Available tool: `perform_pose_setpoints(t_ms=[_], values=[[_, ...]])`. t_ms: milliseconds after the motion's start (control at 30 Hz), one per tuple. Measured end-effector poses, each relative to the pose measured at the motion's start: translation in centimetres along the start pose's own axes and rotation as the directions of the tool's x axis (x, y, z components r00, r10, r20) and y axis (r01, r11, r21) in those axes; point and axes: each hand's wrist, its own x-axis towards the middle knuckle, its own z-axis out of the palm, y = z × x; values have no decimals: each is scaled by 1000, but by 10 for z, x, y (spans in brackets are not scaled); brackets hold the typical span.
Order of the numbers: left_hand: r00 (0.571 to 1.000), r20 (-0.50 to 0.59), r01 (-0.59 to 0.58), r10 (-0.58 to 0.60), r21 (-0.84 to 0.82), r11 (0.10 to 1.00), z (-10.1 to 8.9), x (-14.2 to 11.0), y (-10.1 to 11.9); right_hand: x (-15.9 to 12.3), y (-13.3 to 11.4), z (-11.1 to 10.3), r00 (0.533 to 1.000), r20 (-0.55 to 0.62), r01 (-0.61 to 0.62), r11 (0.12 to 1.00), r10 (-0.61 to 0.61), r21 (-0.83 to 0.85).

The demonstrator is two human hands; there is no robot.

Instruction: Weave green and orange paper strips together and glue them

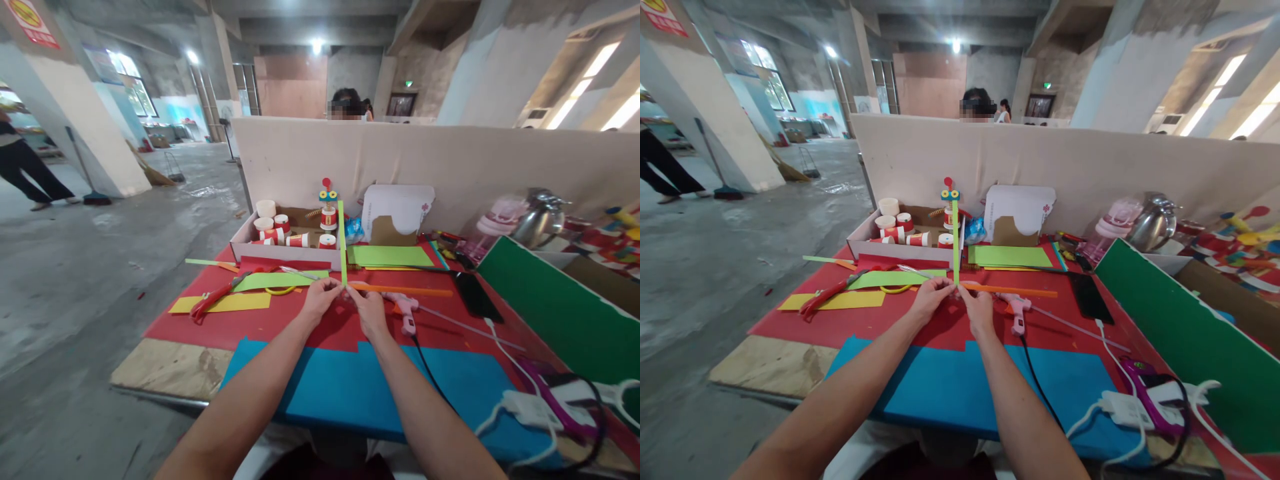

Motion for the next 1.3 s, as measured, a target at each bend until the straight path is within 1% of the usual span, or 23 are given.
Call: perform_pose_setpoints(t_ms=[100,167,233,367,433,533,667,767,833,1000,1133,1300], values=[[1000,17,-12,11,34,999,1,-1,2,0,0,-2,999,-15,48,995,-50,-93],[1000,15,-24,23,61,998,2,-2,2,0,0,-2,997,-18,68,990,-71,-125],[1000,4,-24,24,74,997,3,-2,3,0,1,-2,996,-20,85,987,-88,-134],[999,-53,8,-4,59,998,3,-2,3,0,2,-2,998,-20,62,989,-65,-134],[997,-77,16,-12,49,999,3,-2,3,0,1,-2,997,-19,72,989,-75,-131],[995,-101,18,-18,7,1000,3,-1,2,1,0,-2,997,13,76,995,-76,-60],[992,-116,48,-58,-88,995,2,0,0,3,4,-2,997,52,-63,991,57,117],[994,-87,48,-59,-123,991,1,0,-1,5,8,-3,986,69,-162,967,152,197],[996,-72,43,-53,-127,991,1,0,-1,6,9,-3,979,92,-197,952,180,236],[994,-71,74,-84,-131,989,2,-2,0,6,11,-3,980,79,-199,942,184,271],[993,-50,98,-104,-111,989,2,-3,2,5,10,-3,976,104,-212,940,191,268],[994,-61,80,-85,-83,993,2,-2,2,4,8,-3,980,135,-176,948,144,265]])
